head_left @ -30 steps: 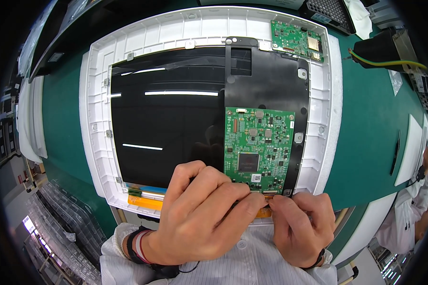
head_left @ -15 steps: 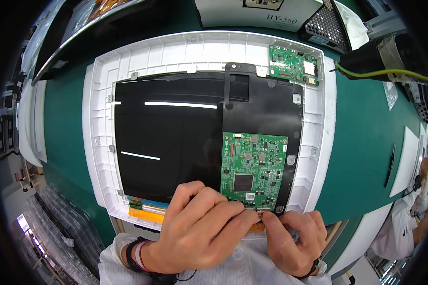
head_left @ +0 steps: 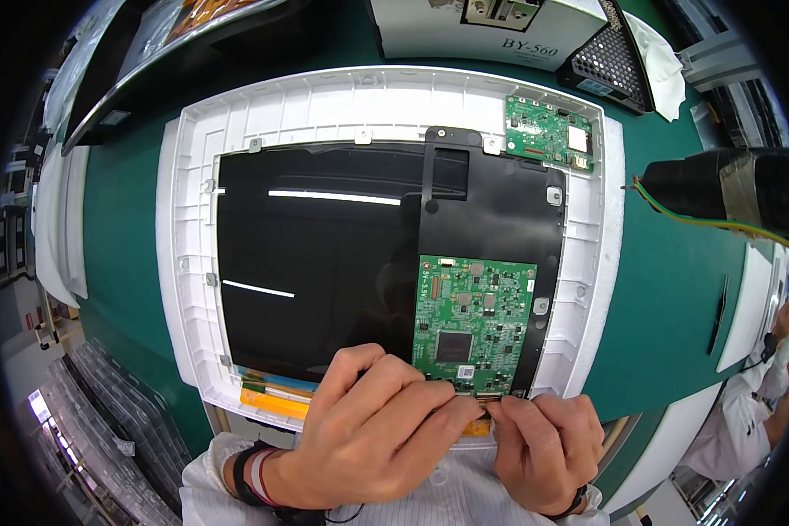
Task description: Assembling a tablet screen and circuit board component using an electric screwdriver.
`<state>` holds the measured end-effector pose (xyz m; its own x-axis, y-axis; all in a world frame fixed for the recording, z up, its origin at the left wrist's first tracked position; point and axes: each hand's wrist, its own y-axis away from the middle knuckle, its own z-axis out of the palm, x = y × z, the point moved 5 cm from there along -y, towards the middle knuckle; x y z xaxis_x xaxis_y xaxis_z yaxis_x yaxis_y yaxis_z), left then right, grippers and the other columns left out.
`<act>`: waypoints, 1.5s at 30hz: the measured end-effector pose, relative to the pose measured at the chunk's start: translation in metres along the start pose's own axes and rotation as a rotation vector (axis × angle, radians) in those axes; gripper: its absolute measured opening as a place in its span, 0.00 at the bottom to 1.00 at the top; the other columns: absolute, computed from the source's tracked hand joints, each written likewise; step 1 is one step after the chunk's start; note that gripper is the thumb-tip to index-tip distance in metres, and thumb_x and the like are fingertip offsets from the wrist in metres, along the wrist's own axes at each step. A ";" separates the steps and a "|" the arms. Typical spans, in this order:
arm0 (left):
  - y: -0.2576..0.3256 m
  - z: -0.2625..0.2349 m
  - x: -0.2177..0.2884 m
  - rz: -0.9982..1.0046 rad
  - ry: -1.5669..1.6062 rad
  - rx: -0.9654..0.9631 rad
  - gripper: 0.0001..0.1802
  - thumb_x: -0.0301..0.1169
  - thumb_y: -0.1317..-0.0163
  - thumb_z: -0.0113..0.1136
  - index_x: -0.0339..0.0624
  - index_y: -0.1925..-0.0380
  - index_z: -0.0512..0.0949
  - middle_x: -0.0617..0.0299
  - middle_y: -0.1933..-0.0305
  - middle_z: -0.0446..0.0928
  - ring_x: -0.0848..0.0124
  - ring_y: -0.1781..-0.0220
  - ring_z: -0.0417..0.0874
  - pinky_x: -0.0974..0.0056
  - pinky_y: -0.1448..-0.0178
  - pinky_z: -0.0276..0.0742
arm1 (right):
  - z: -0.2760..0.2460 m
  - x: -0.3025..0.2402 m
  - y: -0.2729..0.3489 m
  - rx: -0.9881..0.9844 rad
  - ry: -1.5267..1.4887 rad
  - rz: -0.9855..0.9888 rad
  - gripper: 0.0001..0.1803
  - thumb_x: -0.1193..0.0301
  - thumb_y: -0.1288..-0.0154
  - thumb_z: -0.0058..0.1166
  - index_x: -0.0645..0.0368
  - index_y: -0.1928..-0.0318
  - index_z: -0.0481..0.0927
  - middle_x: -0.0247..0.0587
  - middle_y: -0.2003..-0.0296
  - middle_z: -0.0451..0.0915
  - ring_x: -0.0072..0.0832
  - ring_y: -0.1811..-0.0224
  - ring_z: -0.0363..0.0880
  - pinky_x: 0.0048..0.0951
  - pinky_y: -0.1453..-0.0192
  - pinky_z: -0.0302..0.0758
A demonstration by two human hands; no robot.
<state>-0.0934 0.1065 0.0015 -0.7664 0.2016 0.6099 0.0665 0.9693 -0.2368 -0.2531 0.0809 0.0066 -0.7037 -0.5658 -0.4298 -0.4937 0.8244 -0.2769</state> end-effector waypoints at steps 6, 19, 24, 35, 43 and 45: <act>0.000 0.000 0.001 -0.004 -0.013 -0.003 0.11 0.32 0.52 0.79 0.49 0.66 0.90 0.72 0.71 0.79 0.73 0.69 0.77 0.61 0.58 0.68 | 0.002 0.004 0.000 -0.012 -0.052 -0.030 0.15 0.74 0.51 0.80 0.59 0.62 0.87 0.35 0.71 0.77 0.28 0.78 0.70 0.29 0.76 0.63; 0.001 0.000 0.000 0.020 -0.035 0.010 0.11 0.34 0.51 0.79 0.49 0.67 0.90 0.71 0.71 0.80 0.73 0.69 0.77 0.61 0.59 0.68 | 0.002 0.006 0.000 -0.008 -0.076 -0.046 0.15 0.73 0.51 0.80 0.58 0.62 0.89 0.31 0.71 0.78 0.22 0.78 0.73 0.25 0.76 0.62; 0.001 0.000 0.000 0.007 -0.031 0.015 0.10 0.34 0.51 0.79 0.49 0.67 0.90 0.71 0.71 0.80 0.73 0.70 0.77 0.61 0.60 0.68 | 0.004 0.006 0.000 0.002 -0.067 -0.051 0.15 0.73 0.51 0.80 0.58 0.62 0.89 0.31 0.70 0.79 0.21 0.78 0.73 0.26 0.75 0.62; 0.003 0.002 0.000 0.005 -0.053 0.030 0.11 0.34 0.52 0.80 0.48 0.69 0.89 0.70 0.72 0.79 0.72 0.70 0.77 0.62 0.60 0.67 | 0.006 0.006 0.002 0.024 -0.066 -0.049 0.15 0.73 0.51 0.80 0.58 0.63 0.89 0.32 0.70 0.79 0.21 0.78 0.73 0.26 0.75 0.61; 0.001 0.000 -0.001 -0.003 -0.043 0.025 0.11 0.34 0.53 0.80 0.48 0.69 0.89 0.70 0.71 0.80 0.72 0.70 0.78 0.62 0.60 0.67 | 0.007 0.005 -0.001 0.028 -0.073 -0.029 0.14 0.73 0.51 0.80 0.58 0.63 0.88 0.32 0.70 0.80 0.22 0.78 0.73 0.26 0.75 0.61; 0.000 0.000 -0.001 -0.007 -0.043 0.020 0.11 0.33 0.53 0.80 0.48 0.69 0.89 0.70 0.71 0.80 0.72 0.70 0.78 0.62 0.60 0.67 | 0.007 0.004 -0.001 0.030 -0.074 -0.031 0.14 0.73 0.51 0.80 0.58 0.63 0.88 0.32 0.70 0.80 0.22 0.78 0.73 0.26 0.75 0.61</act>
<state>-0.0925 0.1064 0.0014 -0.7934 0.1878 0.5789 0.0480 0.9676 -0.2480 -0.2519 0.0774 -0.0006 -0.6478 -0.5894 -0.4826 -0.4984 0.8070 -0.3166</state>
